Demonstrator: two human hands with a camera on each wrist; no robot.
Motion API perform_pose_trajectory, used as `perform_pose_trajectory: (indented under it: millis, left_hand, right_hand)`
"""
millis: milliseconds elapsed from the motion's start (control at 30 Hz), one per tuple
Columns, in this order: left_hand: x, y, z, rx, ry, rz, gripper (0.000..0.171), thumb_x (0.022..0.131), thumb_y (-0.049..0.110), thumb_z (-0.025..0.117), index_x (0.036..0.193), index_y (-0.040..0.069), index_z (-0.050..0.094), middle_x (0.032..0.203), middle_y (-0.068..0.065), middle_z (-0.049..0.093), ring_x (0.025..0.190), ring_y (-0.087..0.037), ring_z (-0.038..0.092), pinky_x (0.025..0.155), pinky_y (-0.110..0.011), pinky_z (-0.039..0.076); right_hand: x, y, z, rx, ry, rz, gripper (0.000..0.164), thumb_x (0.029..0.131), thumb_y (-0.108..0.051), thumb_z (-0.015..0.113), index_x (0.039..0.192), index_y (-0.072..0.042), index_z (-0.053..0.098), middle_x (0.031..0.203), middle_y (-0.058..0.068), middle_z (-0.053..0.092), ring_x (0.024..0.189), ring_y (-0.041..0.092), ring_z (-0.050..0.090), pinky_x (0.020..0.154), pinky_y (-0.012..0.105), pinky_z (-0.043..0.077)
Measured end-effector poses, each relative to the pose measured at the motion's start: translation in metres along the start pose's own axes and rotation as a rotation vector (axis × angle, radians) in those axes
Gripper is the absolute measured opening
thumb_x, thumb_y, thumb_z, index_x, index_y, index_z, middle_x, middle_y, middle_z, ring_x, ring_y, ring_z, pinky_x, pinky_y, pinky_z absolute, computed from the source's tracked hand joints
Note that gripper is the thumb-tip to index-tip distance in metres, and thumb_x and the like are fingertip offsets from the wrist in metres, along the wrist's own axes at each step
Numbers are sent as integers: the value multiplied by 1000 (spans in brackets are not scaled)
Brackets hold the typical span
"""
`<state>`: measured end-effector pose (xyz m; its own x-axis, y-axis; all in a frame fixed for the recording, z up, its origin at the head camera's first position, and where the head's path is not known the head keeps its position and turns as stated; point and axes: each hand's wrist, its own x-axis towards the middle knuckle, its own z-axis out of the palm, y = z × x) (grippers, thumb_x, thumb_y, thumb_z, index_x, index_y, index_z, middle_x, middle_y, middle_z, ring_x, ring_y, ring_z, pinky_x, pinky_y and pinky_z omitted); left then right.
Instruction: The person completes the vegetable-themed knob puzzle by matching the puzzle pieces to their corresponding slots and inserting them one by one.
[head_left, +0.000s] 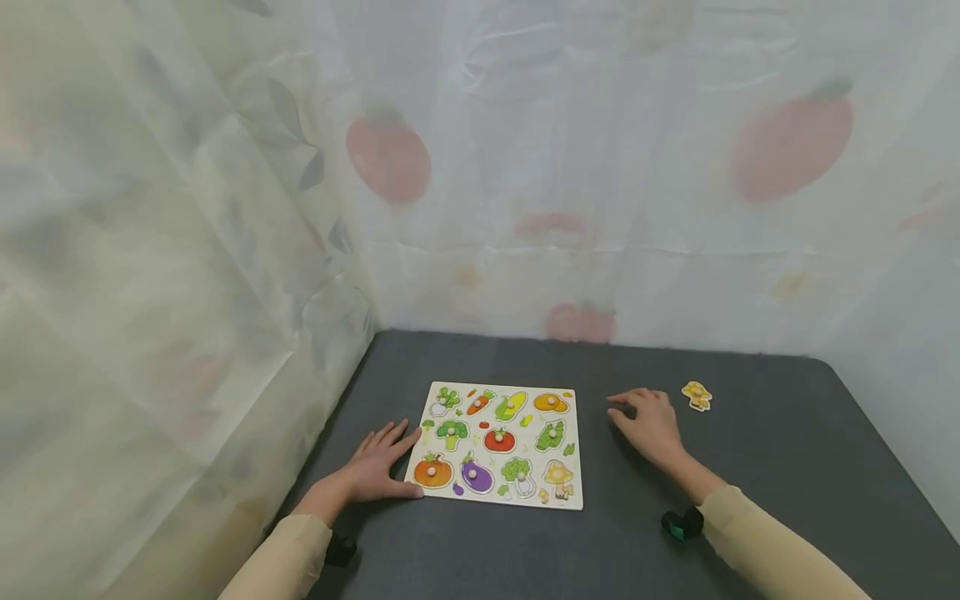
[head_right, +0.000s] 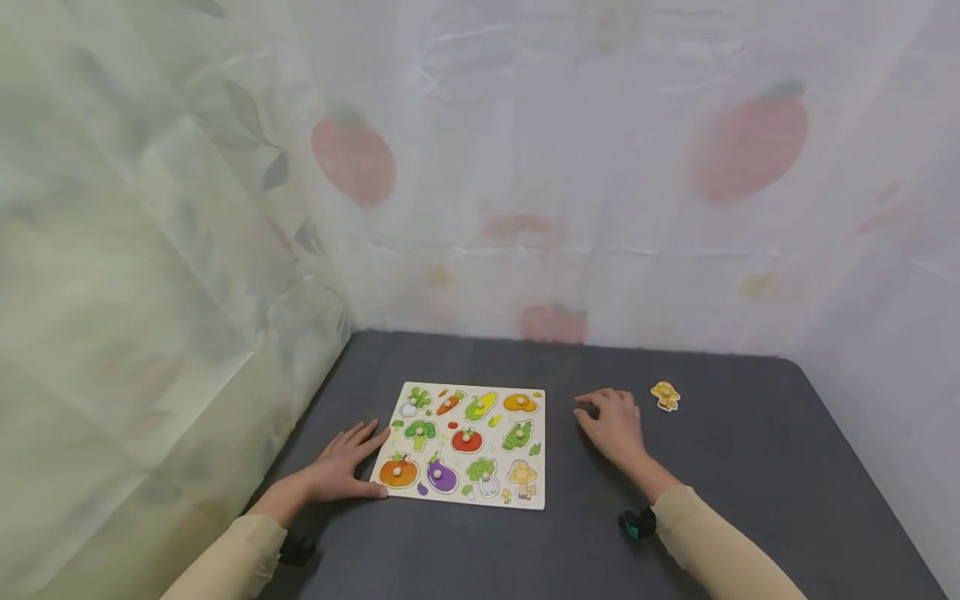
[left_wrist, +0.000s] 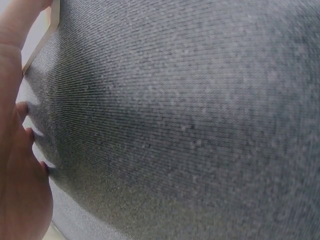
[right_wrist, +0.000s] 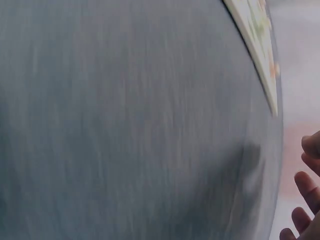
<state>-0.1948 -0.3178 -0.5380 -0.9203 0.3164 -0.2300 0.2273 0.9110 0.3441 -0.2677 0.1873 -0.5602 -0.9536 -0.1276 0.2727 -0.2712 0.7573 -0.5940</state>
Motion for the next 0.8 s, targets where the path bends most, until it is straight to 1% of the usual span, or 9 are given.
perform_pose_trajectory:
  millis: [200, 300, 467, 567, 667, 800]
  left_hand:
    - [0, 0, 0, 3, -1, -9, 113, 76, 73, 75, 164, 20, 29, 169, -15, 19, 155, -42, 10, 121, -65, 7]
    - [0, -1, 1, 0, 0, -8, 113, 76, 73, 76, 164, 19, 29, 169, -16, 19, 154, -43, 10, 121, -65, 8]
    - [0, -1, 1, 0, -5, -11, 113, 77, 75, 74, 164, 20, 28, 169, -15, 18, 155, -42, 9, 121, -64, 6]
    - [-1, -2, 0, 1, -5, -7, 113, 77, 75, 74, 164, 20, 28, 169, -15, 18, 155, -42, 9, 121, -65, 6]
    - [-1, -1, -1, 2, -3, -1, 113, 77, 74, 74, 164, 19, 28, 169, -16, 18, 154, -43, 9, 121, -66, 7]
    - [-2, 0, -1, 5, 0, 3, 113, 77, 74, 74, 164, 19, 28, 169, -16, 18, 154, -43, 9, 120, -66, 7]
  right_hand:
    - [2, 34, -26, -24, 82, 41, 29, 98, -21, 69, 121, -4, 75, 126, 27, 60, 124, 56, 41, 101, 74, 28]
    - [1, 50, -37, -33, 120, 85, 31, 100, -22, 66, 124, -3, 72, 129, 29, 57, 125, 59, 37, 99, 76, 25]
    - [0, 73, -51, -43, 167, 172, 36, 103, -24, 61, 129, 0, 68, 134, 32, 50, 124, 60, 33, 96, 74, 25]
    - [-1, 83, -57, -52, 173, 234, 40, 103, -25, 60, 131, 2, 65, 137, 34, 46, 123, 60, 33, 96, 74, 25]
    - [-1, 89, -61, -63, 157, 289, 43, 103, -26, 59, 134, 4, 63, 139, 36, 44, 124, 61, 32, 98, 75, 23]
    - [1, 93, -64, -65, 131, 342, 46, 103, -29, 59, 134, 5, 61, 140, 38, 41, 126, 62, 30, 98, 75, 23]
